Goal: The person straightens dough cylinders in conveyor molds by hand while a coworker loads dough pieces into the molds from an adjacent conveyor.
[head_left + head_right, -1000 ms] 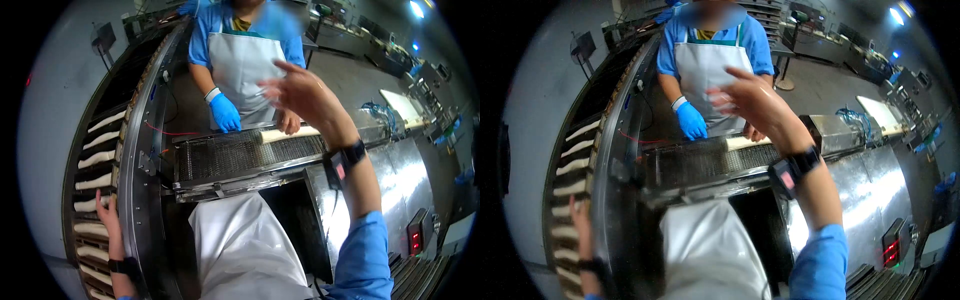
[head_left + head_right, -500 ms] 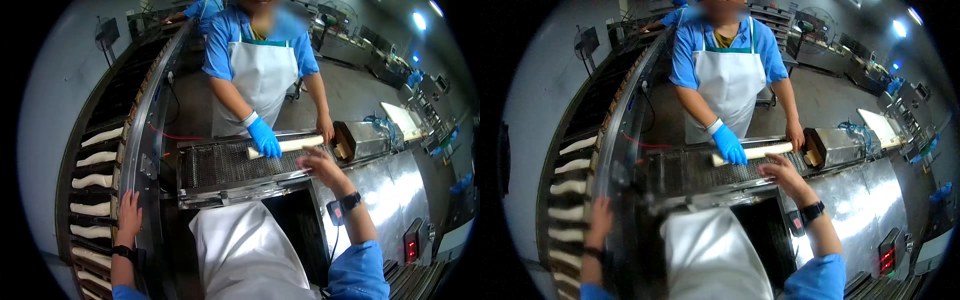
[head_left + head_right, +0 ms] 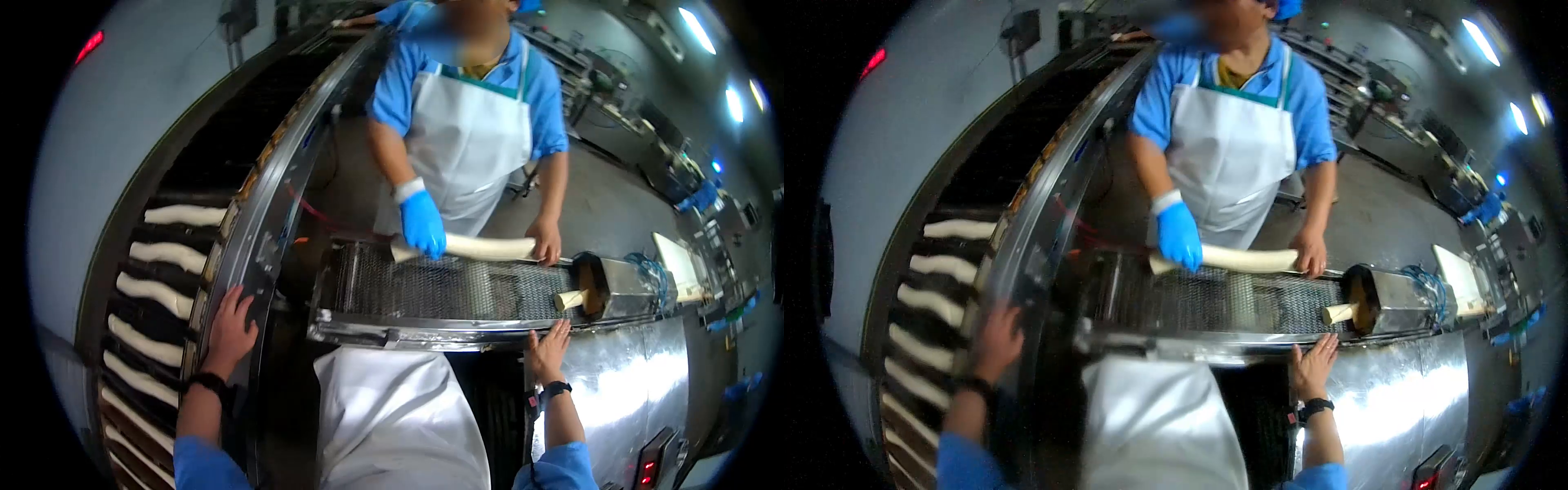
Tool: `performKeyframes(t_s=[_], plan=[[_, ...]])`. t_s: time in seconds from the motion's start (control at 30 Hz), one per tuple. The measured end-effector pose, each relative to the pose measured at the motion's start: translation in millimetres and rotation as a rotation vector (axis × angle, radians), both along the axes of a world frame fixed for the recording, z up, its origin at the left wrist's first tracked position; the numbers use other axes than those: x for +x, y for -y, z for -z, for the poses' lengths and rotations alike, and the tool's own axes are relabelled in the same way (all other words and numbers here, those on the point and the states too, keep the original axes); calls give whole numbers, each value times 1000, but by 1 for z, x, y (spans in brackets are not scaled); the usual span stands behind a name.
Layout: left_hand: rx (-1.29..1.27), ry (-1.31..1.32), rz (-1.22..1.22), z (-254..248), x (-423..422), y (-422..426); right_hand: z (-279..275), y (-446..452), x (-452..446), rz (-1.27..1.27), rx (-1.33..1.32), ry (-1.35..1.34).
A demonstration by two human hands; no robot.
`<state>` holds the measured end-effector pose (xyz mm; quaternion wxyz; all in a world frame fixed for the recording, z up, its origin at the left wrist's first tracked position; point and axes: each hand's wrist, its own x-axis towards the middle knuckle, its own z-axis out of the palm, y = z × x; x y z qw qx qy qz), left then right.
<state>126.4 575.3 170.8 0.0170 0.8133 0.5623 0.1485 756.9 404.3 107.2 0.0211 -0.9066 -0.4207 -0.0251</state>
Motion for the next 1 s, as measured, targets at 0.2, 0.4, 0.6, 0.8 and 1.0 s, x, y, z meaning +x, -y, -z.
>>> performKeyframes(t_s=[0.2,0.4,0.6,0.8,1.0], plan=[[-7,27,14,4,-3,-34,-17,-18,3,-29,-169,-28],[-8,91,19,14,-9,-53,-17,-36,-1,6,-161,-40],[-45,57,6,16,-5,-77,-8,-58,8,72,-87,-93],[-87,22,-18,7,-1,-75,-7,-92,2,-103,63,-63],[-59,32,-2,2,1,-68,-18,-131,-33,-317,57,53]])
